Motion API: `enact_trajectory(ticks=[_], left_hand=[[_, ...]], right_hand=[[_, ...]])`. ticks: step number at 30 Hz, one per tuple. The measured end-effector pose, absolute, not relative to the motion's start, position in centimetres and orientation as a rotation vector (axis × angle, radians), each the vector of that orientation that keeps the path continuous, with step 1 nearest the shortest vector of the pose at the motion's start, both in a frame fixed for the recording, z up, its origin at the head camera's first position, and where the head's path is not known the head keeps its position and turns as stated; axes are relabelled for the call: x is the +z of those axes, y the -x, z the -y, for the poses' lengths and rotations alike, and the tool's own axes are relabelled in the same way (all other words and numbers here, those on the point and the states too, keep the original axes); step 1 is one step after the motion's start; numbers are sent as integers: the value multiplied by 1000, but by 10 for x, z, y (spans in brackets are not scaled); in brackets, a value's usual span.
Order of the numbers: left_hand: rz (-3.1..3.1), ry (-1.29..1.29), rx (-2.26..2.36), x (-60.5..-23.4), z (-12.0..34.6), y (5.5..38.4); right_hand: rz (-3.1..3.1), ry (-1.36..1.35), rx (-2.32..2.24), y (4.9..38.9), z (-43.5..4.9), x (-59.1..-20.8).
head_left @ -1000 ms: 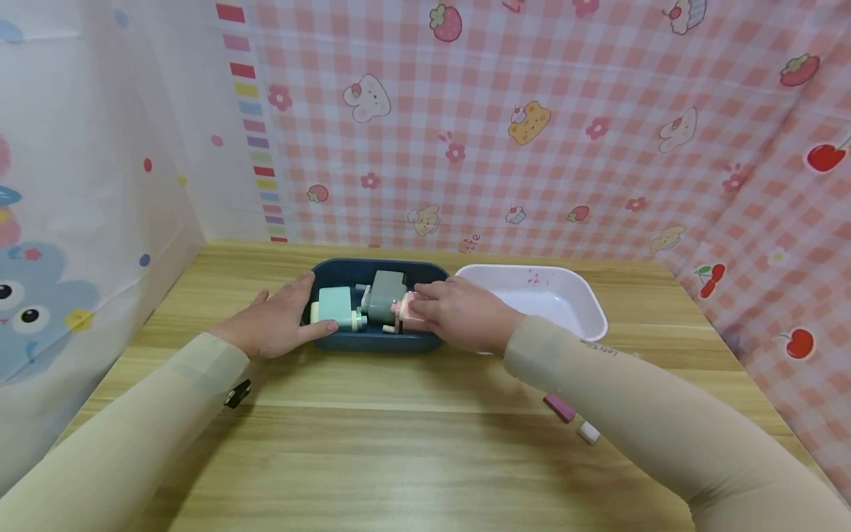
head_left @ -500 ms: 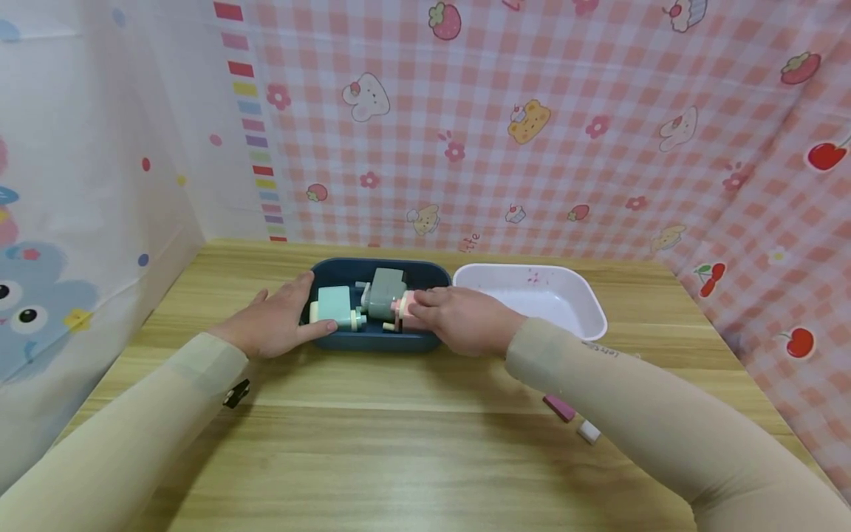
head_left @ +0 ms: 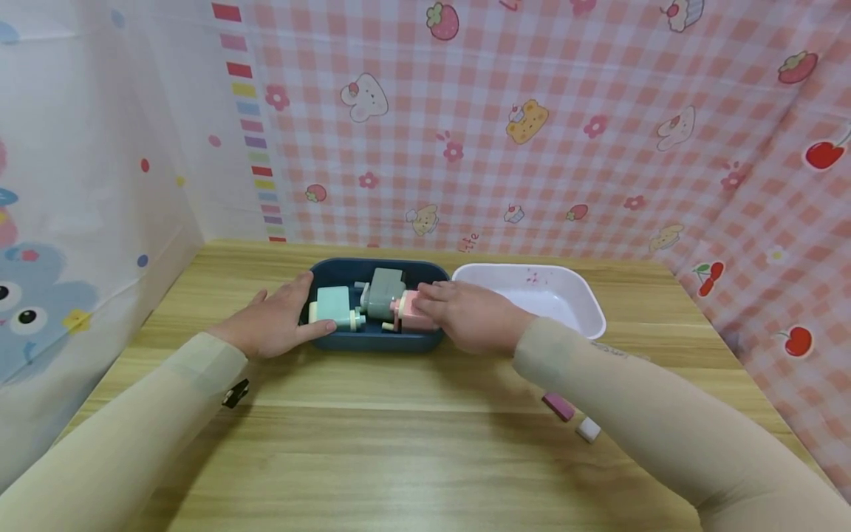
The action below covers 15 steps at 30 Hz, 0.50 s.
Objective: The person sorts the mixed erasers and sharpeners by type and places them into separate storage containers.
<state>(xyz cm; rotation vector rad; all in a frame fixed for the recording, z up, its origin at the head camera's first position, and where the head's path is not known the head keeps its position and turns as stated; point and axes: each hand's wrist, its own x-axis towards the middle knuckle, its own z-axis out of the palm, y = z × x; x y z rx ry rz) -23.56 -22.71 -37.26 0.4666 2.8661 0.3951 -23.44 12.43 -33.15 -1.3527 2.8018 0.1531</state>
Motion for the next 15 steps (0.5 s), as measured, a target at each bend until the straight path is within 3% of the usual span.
enact_trajectory(ticks=[8, 15], left_hand=[[-2853, -470, 405, -373, 228, 236], [-2858, -468, 387, -372, 228, 236]], right_hand=[[-2885, 1351, 139, 238, -153, -328], [-2938, 1179, -20, 237, -183, -327]])
